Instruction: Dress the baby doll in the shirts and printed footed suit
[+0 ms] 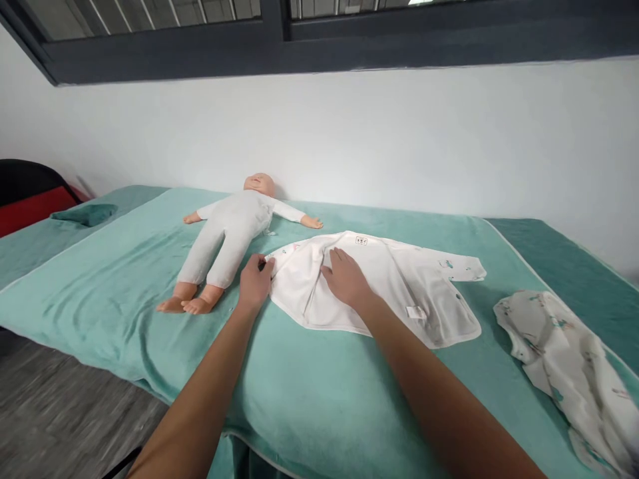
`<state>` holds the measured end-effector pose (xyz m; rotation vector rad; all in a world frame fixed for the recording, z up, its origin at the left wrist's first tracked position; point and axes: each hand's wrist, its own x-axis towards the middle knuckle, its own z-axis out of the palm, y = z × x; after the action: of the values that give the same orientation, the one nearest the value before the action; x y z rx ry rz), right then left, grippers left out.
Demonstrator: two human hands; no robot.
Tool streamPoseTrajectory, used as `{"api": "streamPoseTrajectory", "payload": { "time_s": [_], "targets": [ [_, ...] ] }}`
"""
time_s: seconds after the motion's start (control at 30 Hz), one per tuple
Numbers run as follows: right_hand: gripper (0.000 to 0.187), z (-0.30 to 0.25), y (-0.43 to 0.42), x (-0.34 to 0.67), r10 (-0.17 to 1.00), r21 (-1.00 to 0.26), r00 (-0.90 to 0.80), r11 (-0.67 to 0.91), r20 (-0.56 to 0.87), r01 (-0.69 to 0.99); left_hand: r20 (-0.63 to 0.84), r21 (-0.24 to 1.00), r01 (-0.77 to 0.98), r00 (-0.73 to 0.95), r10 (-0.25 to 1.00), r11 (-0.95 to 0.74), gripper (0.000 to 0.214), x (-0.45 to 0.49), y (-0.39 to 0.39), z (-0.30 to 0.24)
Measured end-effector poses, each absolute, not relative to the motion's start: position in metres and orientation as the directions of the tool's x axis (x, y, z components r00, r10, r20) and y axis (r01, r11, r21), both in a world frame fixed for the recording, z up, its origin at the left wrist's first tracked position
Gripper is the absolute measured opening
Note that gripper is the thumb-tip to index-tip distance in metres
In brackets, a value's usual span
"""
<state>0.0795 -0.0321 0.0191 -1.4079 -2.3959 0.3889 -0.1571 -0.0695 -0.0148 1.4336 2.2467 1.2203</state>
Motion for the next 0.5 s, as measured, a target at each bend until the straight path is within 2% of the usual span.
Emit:
{"api": "streamPoseTrajectory", "payload": {
  "time_s": [0.1,0.23,0.3,0.4,0.5],
  "targets": [
    [0.048,0.008,-0.010,0.052,0.888,-0.352,-0.421,0.461,0.187,0.815,0.269,0.814,0.558,-0.610,0.745,0.163,0.023,-0.164,-0.059,-0.017],
    [0.043,-0.002,-0.002,0.051,0.854,-0.369,-0.439,0.518,0.281,0.772,0.311,0.801,0.571,-0.654,0.689,0.181,0.019,-0.167,-0.051,-0.016],
    [0.042,-0.003,-0.002,0.056,0.856,-0.434,-0.416,0.515,0.307,0.740,0.391,0.740,0.653,-0.614,0.686,0.162,0.021,-0.161,-0.055,-0.014],
    [0.043,-0.001,-0.001,0.060,0.881,-0.572,-0.315,0.470,0.354,0.672,0.542,0.574,0.807,-0.503,0.673,0.140,0.023,-0.145,-0.070,-0.010],
    [0.045,0.001,0.000,0.061,0.891,-0.656,-0.263,0.451,0.369,0.605,0.490,0.466,0.861,-0.441,0.752,0.202,0.030,-0.129,-0.087,-0.009]
  ]
}}
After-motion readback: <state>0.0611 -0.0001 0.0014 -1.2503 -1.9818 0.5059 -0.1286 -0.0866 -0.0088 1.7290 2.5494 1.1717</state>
